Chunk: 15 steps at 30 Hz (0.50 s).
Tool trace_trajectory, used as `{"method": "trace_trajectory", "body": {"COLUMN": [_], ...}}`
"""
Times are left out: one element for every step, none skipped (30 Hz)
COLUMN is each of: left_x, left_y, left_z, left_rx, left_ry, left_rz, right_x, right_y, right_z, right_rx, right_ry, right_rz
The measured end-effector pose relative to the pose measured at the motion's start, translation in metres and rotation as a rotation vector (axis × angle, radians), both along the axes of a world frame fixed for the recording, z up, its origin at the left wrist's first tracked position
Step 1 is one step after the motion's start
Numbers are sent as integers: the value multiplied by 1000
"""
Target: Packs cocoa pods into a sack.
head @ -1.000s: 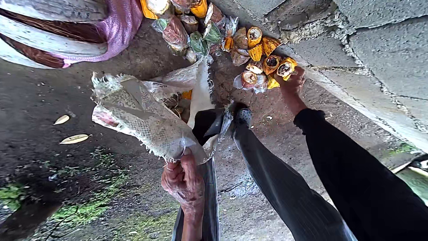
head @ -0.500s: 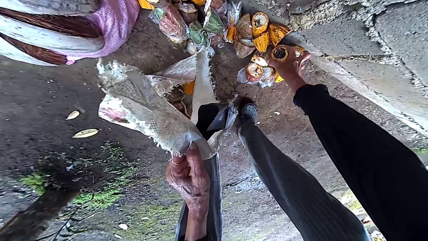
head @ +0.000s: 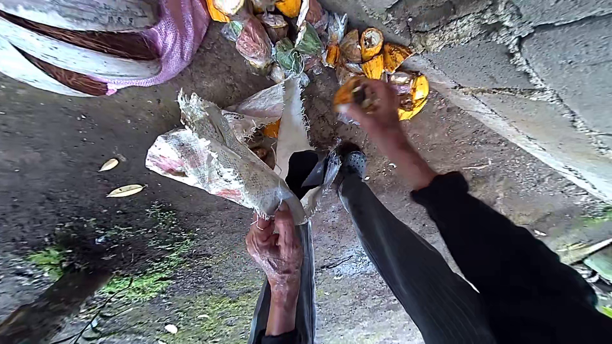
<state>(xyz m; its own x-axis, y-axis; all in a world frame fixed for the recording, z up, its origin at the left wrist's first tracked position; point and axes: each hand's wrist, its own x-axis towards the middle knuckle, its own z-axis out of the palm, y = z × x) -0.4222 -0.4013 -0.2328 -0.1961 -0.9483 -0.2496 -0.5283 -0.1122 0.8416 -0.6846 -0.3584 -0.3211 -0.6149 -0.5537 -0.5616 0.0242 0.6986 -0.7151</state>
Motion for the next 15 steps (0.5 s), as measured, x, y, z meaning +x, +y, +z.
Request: {"method": "trace_trajectory", "body": {"left_x": [-1, -1, -2, -2, -2, -2, -1, 0, 1, 2, 3, 3, 4, 3, 3], "left_y": [0, 0, 0, 0, 0, 0, 0, 0, -1, -1, -1, -1, 0, 0, 0], "left_z": [0, 0, 0, -1, -1, -1, 0, 0, 0, 0, 0, 0, -1, -2, -2], "left_rx": [-2, -7, -12, -24, -31, -28, -23, -26, -27, -25, -24, -22, -18, -17, -17], "left_ry": [-5, -8, -6, -1, 1, -4, -10, -16, -19, -16, -16, -15, -12, -9, -6], "left_rz": [0, 2, 0, 1, 5, 10, 15, 21, 24, 20, 10, 2, -2, -2, -3], "right_x": [24, 44, 59, 69, 70, 65, 55, 42, 27, 11, -5, -17, -26, -31, -32], "right_y": [-15, -28, -38, -44, -49, -51, -49, -42, -30, -13, 7, 25, 40, 52, 58], "right_z": [5, -1, -8, -13, -15, -14, -14, -18, -27, -38, -53, -69, -85, -100, -115], "right_rx": [-69, -141, -188, -189, -174, -169, -174, -165, -139, -68, 46, 179, 293, 370, 416], "right_ry": [-25, -37, -81, -145, -222, -303, -329, -295, -233, -135, -29, 46, 93, 106, 114], "right_rz": [63, 146, 279, 440, 572, 615, 575, 485, 359, 241, 152, 81, 45, 42, 59]}}
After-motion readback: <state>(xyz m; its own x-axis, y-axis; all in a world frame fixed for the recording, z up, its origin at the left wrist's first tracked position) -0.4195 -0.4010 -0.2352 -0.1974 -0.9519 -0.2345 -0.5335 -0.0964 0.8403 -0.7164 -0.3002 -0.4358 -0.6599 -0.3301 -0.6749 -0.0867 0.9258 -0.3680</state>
